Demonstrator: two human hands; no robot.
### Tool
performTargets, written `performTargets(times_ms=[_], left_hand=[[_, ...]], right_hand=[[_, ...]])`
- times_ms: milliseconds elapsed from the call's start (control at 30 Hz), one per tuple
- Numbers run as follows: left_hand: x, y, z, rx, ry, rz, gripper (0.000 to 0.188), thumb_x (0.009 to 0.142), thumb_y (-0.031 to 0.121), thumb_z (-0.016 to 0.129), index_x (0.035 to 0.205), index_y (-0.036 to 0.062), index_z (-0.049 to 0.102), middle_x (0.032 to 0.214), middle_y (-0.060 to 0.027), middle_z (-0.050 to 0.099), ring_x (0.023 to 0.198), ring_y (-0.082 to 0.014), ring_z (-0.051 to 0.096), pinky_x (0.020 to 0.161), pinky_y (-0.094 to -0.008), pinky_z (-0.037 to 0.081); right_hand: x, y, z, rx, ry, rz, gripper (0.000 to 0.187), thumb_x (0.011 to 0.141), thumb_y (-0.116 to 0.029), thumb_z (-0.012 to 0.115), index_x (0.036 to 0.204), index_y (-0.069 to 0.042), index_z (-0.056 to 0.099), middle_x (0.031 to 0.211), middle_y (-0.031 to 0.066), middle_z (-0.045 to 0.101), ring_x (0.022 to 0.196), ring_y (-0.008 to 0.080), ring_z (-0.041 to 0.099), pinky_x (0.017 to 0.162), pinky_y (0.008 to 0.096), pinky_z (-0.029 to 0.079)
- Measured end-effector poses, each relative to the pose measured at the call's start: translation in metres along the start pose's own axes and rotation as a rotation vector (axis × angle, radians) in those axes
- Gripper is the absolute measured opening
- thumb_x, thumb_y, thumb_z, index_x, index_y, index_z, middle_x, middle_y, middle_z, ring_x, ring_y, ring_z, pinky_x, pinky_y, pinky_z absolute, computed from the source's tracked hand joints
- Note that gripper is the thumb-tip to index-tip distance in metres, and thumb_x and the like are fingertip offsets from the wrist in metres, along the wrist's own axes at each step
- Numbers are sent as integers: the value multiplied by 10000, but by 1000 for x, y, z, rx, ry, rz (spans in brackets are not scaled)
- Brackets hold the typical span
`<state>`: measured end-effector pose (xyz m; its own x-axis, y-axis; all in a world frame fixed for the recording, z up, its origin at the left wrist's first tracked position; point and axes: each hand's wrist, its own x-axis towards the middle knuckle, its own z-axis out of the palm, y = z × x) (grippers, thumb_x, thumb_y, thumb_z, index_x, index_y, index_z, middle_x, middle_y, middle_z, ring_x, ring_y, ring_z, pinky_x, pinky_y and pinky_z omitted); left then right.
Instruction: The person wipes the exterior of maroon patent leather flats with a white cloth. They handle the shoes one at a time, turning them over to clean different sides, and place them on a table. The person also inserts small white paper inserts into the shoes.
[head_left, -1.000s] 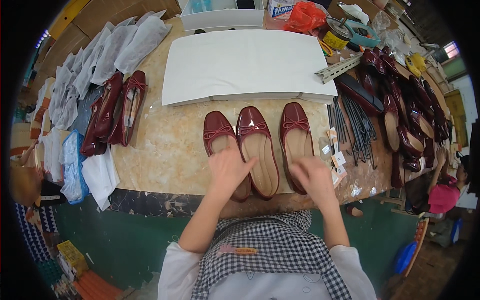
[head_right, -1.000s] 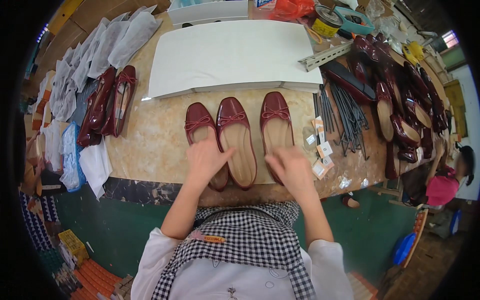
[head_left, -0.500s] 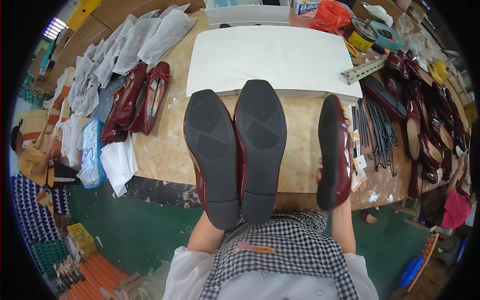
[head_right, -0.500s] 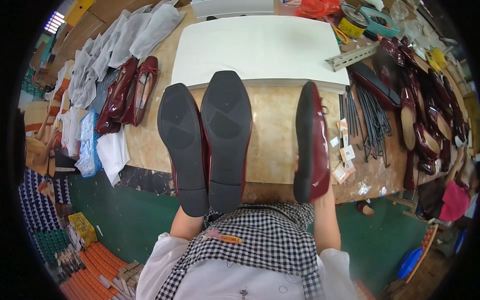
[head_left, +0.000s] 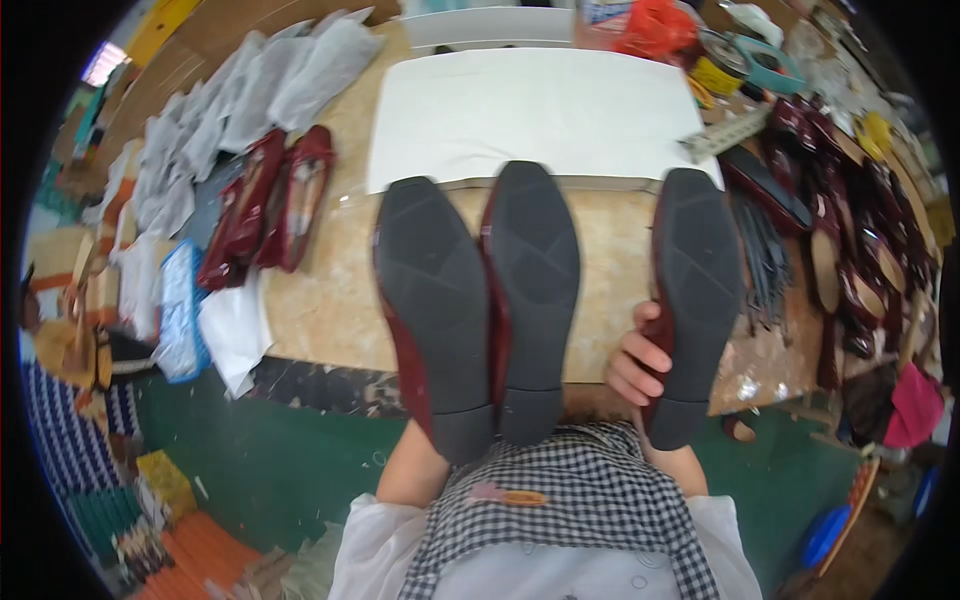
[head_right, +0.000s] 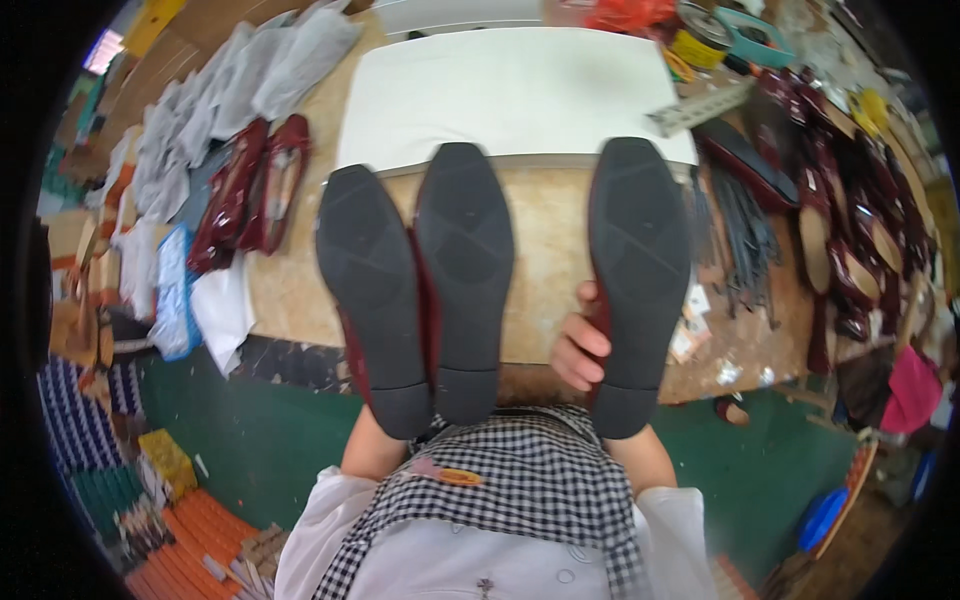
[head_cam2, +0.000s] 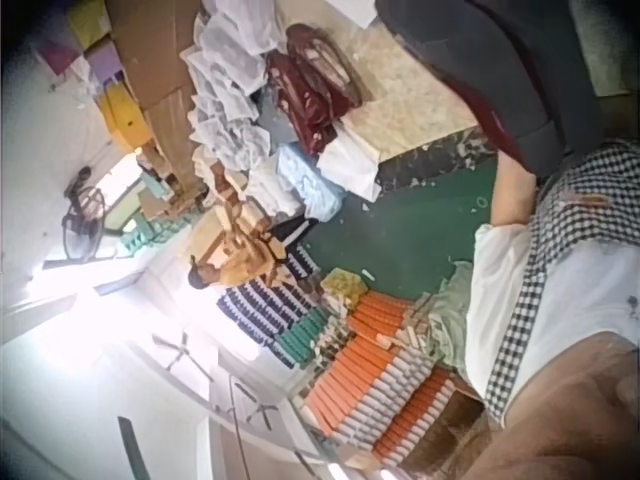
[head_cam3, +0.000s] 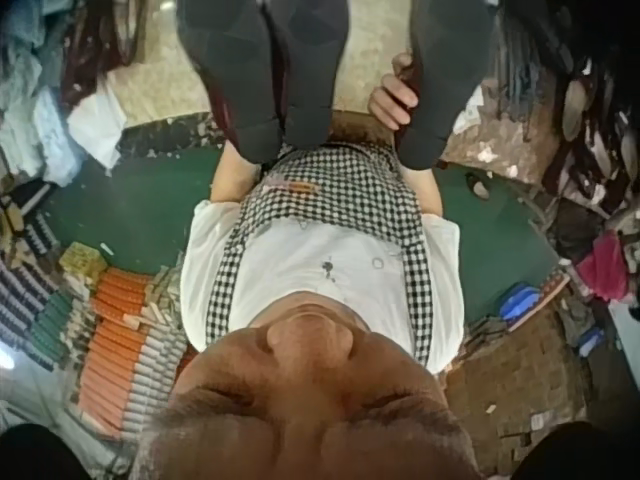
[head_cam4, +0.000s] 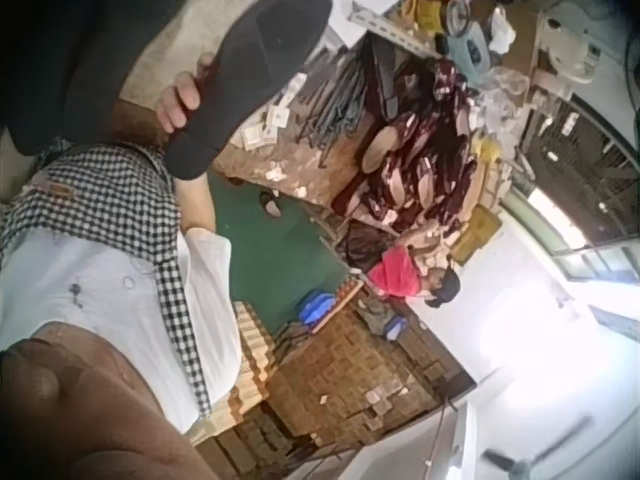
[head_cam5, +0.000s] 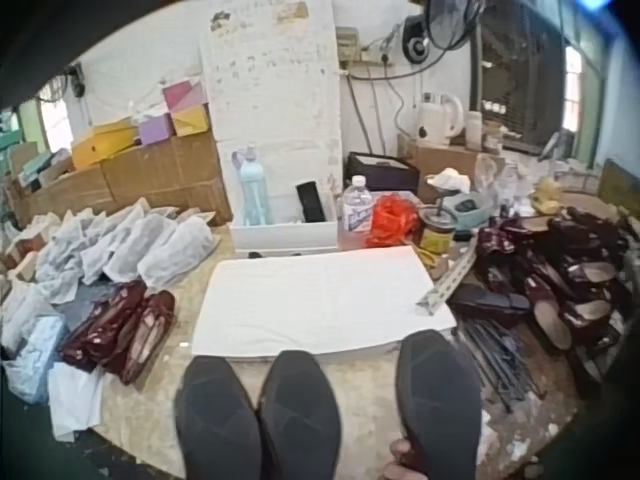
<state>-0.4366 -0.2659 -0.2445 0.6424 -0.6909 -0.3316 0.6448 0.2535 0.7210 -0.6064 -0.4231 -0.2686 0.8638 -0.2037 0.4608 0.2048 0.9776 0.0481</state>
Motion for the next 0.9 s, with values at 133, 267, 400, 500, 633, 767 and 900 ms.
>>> performTargets(times_ms=[133, 267, 400, 500, 633, 767, 900], left_hand=[[0, 14, 20, 40, 120, -21, 347, 882, 195, 566, 1167, -2, 566, 670, -84, 608, 581, -114, 539, 573, -314, 459], [23, 9, 9, 1153, 100, 411, 348, 864, 155, 592, 1174, -2, 579, 679, -103, 605, 580, -139, 537, 571, -291, 445], [37, 4, 24, 1729, -138, 313, 406, 824, 230, 643, 1179, 41, 595, 732, -149, 642, 641, -294, 624, 601, -369, 481], [79, 32, 56, 1797, -73, 276, 347, 849, 308, 611, 1134, 113, 639, 902, -124, 668, 805, -285, 642, 677, -373, 501], [213, 42, 82, 2006, -27, 1077, 505, 853, 360, 605, 1318, 187, 510, 1397, -195, 393, 1220, -415, 396, 988, -475, 339], [282, 6, 75, 2099, 83, 954, 497, 883, 292, 554, 1362, 214, 448, 1324, -180, 441, 1188, -389, 418, 949, -621, 314], [261, 6, 92, 1809, -62, 925, 318, 837, 253, 600, 1135, 142, 611, 976, -138, 541, 945, -328, 534, 793, -439, 440]], right_hand=[[-1, -2, 7, -4, 76, -6, 449, 952, -382, 429, 1303, -103, 402, 821, 60, 542, 665, 231, 555, 574, 345, 448], [-5, -8, 10, -47, 121, -33, 478, 925, -415, 469, 1268, -86, 419, 808, 60, 532, 637, 220, 531, 553, 333, 436], [-8, -16, 20, -79, 259, -88, 466, 915, -357, 504, 1256, -47, 442, 872, 93, 558, 671, 227, 551, 578, 328, 461], [-54, -40, 16, -647, 893, -47, 390, 891, -201, 555, 1226, -11, 492, 950, 121, 598, 719, 224, 588, 611, 330, 488], [-38, -36, 29, -2120, 1192, 312, 416, 866, -55, 558, 1264, 32, 475, 1109, 205, 597, 883, 283, 627, 761, 339, 508], [-38, -23, 27, -2283, 1211, 177, 461, 872, -74, 571, 1308, 16, 450, 1219, 227, 535, 982, 313, 596, 807, 333, 495], [-30, -25, 43, -2076, 1109, -155, 575, 862, -67, 599, 1381, -5, 360, 1349, 182, 451, 1122, 282, 532, 890, 342, 466]])
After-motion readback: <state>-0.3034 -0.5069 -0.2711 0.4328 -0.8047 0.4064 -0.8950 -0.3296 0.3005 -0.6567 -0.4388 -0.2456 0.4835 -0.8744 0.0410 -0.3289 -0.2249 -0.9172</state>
